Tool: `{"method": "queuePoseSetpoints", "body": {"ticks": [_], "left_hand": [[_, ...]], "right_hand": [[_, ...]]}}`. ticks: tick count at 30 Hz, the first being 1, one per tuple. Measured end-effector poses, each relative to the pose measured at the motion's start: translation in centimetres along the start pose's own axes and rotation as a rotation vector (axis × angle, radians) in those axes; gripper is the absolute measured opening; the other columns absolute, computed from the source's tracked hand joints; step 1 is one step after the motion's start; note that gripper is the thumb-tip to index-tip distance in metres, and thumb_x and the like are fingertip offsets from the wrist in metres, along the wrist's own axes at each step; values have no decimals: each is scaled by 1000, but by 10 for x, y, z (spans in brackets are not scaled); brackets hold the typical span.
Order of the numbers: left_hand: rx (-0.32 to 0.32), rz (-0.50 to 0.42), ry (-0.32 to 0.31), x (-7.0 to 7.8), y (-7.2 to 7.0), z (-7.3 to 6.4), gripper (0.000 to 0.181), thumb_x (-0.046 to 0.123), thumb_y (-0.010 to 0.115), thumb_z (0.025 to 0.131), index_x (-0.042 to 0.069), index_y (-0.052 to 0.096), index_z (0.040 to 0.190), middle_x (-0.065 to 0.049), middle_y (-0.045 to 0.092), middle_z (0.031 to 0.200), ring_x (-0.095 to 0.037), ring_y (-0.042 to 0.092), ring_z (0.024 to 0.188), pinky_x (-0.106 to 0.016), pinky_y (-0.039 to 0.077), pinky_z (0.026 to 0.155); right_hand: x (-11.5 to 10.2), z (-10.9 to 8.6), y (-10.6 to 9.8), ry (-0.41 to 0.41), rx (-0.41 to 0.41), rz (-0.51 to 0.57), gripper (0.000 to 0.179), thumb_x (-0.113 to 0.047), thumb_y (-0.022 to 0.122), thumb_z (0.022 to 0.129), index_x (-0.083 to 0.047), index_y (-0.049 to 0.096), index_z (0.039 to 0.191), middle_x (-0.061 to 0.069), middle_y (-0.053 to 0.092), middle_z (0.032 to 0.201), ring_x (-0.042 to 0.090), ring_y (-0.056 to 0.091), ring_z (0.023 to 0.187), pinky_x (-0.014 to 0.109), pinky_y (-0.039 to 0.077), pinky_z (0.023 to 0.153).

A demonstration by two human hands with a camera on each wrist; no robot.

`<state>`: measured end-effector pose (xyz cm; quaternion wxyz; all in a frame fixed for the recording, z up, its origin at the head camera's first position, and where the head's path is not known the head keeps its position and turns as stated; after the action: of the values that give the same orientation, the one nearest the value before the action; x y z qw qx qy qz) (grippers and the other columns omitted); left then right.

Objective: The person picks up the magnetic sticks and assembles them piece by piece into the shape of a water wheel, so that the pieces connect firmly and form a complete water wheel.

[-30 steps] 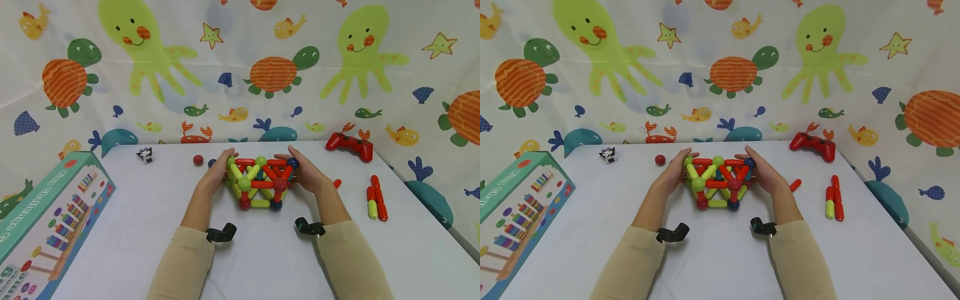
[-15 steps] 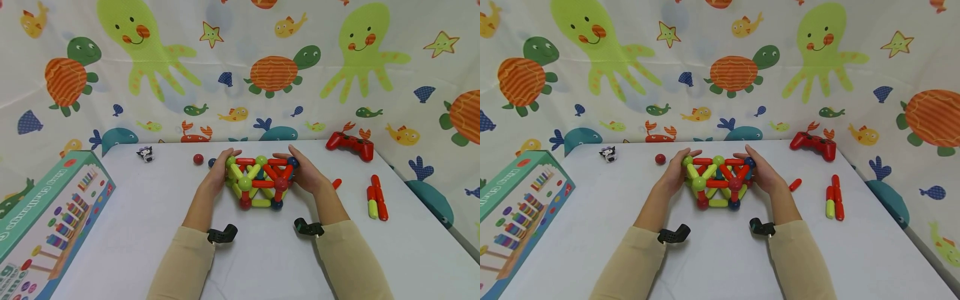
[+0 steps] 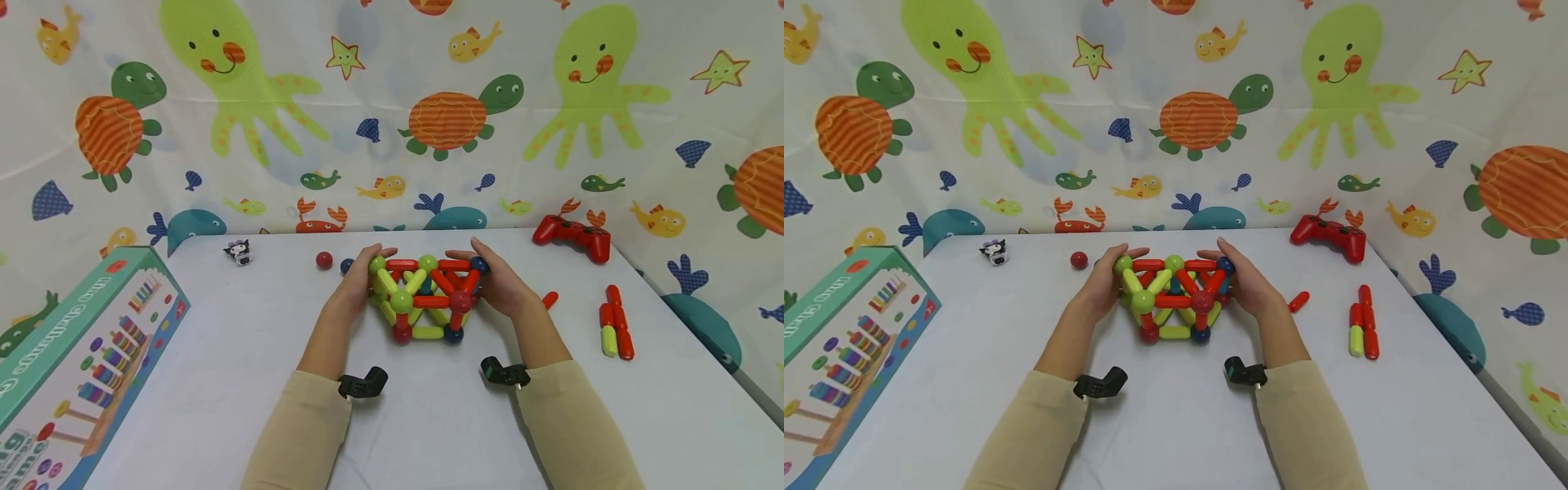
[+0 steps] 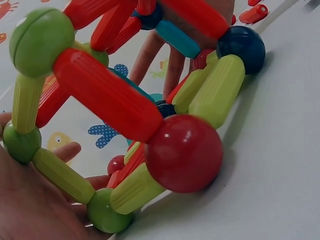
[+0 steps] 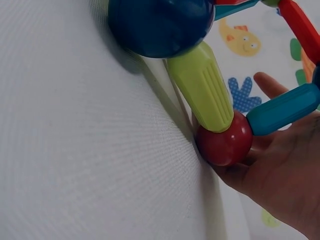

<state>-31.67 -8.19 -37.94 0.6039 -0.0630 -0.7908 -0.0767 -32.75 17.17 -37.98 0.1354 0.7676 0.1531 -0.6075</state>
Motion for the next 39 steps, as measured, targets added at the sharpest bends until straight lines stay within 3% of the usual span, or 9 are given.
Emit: {"method": "queuePoseSetpoints", "body": {"ticks": [8,21,39], "left_hand": [[-45,18,10,3,-1,-1,61,59,35,102,27,56,149,-2,33,166,-27,24,155,-60,8,128],[-60,26,19,5,0,-3,55,55,37,103,28,61,145,-2,34,165,-27,27,153,-59,13,128],[-63,48,117,8,0,-5,55,53,39,101,29,62,144,0,36,163,-24,23,155,-59,11,128]], "right_hand": [[-2,-2,-3,2,-13,-9,87,-75,34,99,-13,37,161,9,20,172,36,14,159,70,7,125],[-4,-4,-5,-17,-48,-7,85,-71,37,101,-10,36,161,10,22,171,38,18,157,71,13,123],[-8,-9,-3,-92,-40,-34,73,-59,35,106,-9,38,159,12,33,167,36,21,156,69,13,124]]}}
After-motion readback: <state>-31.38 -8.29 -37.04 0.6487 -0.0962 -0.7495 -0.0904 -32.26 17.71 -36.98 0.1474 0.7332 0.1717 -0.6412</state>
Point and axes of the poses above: each hand's wrist, its own z-axis towards the middle knuckle, its own y-axis out of the palm, x = y × z, the point moved 4 cm from there along z, towards the middle knuckle
